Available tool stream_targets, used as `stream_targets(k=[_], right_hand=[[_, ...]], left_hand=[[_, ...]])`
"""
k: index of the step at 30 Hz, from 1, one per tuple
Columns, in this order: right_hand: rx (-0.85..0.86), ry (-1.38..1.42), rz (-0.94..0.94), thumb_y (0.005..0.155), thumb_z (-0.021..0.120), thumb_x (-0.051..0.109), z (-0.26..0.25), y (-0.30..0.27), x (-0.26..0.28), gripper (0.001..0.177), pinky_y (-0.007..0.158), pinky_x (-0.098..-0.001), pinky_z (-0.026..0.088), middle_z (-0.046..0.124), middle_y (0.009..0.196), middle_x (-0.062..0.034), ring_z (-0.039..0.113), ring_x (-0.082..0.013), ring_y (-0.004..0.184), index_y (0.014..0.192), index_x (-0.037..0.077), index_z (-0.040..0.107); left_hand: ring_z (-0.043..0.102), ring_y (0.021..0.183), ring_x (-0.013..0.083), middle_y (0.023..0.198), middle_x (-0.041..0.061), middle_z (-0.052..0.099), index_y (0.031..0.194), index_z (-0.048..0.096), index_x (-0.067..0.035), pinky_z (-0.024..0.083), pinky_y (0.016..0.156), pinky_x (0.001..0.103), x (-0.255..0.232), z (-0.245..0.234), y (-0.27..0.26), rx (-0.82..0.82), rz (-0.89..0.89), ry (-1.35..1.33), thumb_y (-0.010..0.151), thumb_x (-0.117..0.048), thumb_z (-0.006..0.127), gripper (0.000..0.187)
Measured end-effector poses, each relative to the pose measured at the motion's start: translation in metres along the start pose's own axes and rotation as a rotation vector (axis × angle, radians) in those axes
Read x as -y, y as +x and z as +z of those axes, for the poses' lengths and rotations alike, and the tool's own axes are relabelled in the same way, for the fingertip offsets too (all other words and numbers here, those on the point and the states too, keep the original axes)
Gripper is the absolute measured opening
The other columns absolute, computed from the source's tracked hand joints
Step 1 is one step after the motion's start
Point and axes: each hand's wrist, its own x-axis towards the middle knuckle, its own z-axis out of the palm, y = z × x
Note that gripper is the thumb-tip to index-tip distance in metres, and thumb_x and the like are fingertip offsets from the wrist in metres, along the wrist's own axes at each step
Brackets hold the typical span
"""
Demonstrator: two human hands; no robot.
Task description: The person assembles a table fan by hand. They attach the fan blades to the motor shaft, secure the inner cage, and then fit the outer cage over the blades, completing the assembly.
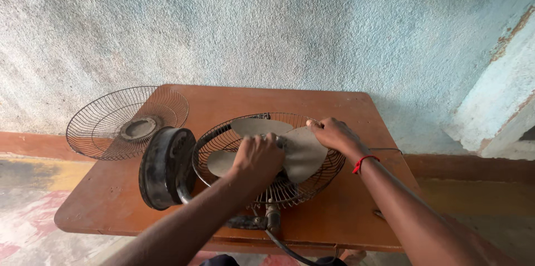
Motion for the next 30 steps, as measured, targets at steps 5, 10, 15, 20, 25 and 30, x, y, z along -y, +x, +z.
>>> stream_targets(k=[5,10,15,20,25,30], right_hand=[[0.001,0.084,-0.03,0.093,0.049,0.067,0.004,0.006,-0.008,0.065,0.103,-0.052,0.049,0.074,0.117,-0.02,0.066,-0.0382,0.121,0.121,0.016,0.076],[0.031,0.066,-0.021,0.096,0.047,0.07,0.01,0.011,-0.011,0.071,0.098,-0.0523,0.052,0.074,0.107,-0.0224,0.069,-0.0373,0.116,0.113,0.008,0.075],[0.036,0.034,-0.01,0.097,0.043,0.07,0.003,0.0,-0.003,0.073,0.089,-0.0503,0.056,0.076,0.089,-0.0178,0.076,-0.0315,0.096,0.098,0.005,0.077],[0.025,0.013,-0.016,0.1,0.044,0.069,-0.003,-0.013,0.0,0.078,0.085,-0.0507,0.058,0.071,0.079,-0.018,0.074,-0.0351,0.083,0.086,-0.003,0.072],[-0.054,0.035,-0.057,0.098,0.044,0.067,-0.001,-0.013,0.001,0.071,0.089,-0.0486,0.054,0.075,0.088,-0.0186,0.074,-0.0324,0.091,0.09,0.003,0.074],[-0.027,0.031,-0.053,0.096,0.046,0.068,-0.001,-0.01,0.0,0.068,0.091,-0.0495,0.053,0.074,0.094,-0.019,0.072,-0.0333,0.097,0.094,0.005,0.074]], left_hand=[[0.068,0.097,0.0219,0.11,0.011,0.067,0.101,0.075,-0.008,0.054,0.081,0.039,0.0,-0.002,0.011,0.056,0.014,0.081,0.089,-0.018,0.076,0.016],[0.066,0.101,0.0243,0.109,0.01,0.067,0.1,0.077,-0.01,0.054,0.079,0.039,-0.005,-0.002,0.013,-0.009,0.142,0.229,0.091,-0.023,0.073,0.016],[0.055,0.118,0.0261,0.129,0.01,0.059,0.098,0.079,-0.012,0.053,0.082,0.039,0.01,-0.004,0.004,-0.086,0.319,0.331,0.094,-0.029,0.069,0.02],[0.047,0.129,0.0288,0.139,0.011,0.051,0.104,0.077,-0.013,0.051,0.089,0.042,0.012,-0.006,0.009,-0.068,0.35,0.336,0.082,-0.029,0.078,0.027],[0.05,0.122,0.0265,0.134,0.011,0.052,0.101,0.077,-0.006,0.054,0.085,0.037,0.02,0.002,0.013,-0.046,0.178,0.08,0.083,-0.019,0.082,0.022],[0.049,0.123,0.0251,0.134,0.011,0.052,0.092,0.077,-0.005,0.054,0.086,0.037,0.022,0.009,0.01,-0.125,0.262,0.145,0.084,-0.016,0.081,0.015]])
